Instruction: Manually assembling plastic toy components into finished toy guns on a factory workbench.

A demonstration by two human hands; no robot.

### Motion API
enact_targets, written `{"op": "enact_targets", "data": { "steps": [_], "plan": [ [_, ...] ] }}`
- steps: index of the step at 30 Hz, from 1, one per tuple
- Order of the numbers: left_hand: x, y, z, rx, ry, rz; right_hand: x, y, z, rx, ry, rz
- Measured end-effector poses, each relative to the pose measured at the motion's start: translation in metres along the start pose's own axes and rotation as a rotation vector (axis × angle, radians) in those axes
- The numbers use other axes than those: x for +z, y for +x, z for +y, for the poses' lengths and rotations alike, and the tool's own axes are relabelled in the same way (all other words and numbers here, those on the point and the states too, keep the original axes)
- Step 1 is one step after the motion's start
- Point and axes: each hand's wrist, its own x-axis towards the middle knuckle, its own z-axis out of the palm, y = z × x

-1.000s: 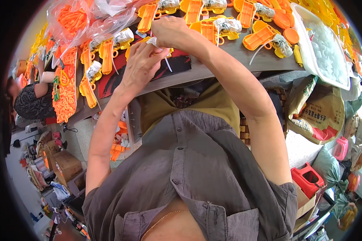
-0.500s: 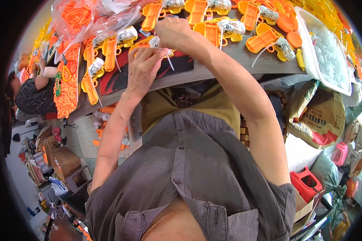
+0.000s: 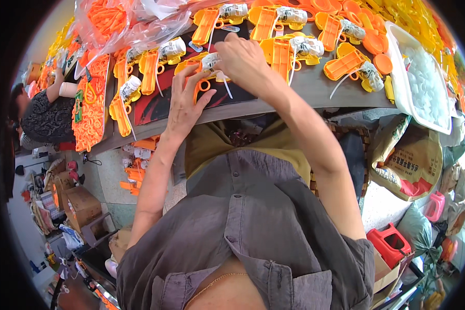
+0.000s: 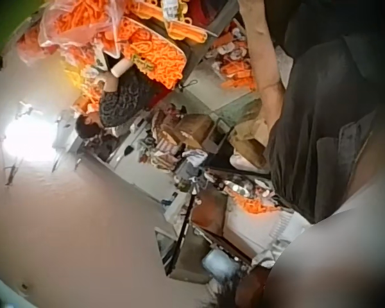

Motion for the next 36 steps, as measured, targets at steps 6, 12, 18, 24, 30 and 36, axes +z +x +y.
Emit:
{"op": "enact_targets", "data": {
  "steps": [6, 12, 18, 24, 30, 36],
  "plan": [
    [0.001, -0.001, 0.002, 0.022, 0.101, -0.029, 0.022, -0.066, -0.036, 0.181, 0.027, 0.406],
    [0.004, 0.002, 0.001, 0.018, 0.069, 0.019, 0.047, -0.07, -0.035, 0.094, 0.003, 0.479],
    [0.003, -0.001, -0.001, 0.023, 0.117, -0.011, 0.041, -0.075, -0.038, 0.065, 0.026, 0.438],
    [0.002, -0.002, 0.002, 0.022, 0.152, -0.037, 0.041, -0.08, -0.043, 0.034, 0.06, 0.404],
    [0.002, 0.001, 0.0, 0.054, 0.254, -0.081, 0.031, -0.085, -0.041, 0.071, 0.147, 0.378],
    [-0.007, 0.009, 0.006, 0.044, 0.118, -0.059, -0.002, -0.112, -0.03, 0.147, 0.207, 0.449]
  ]
}}
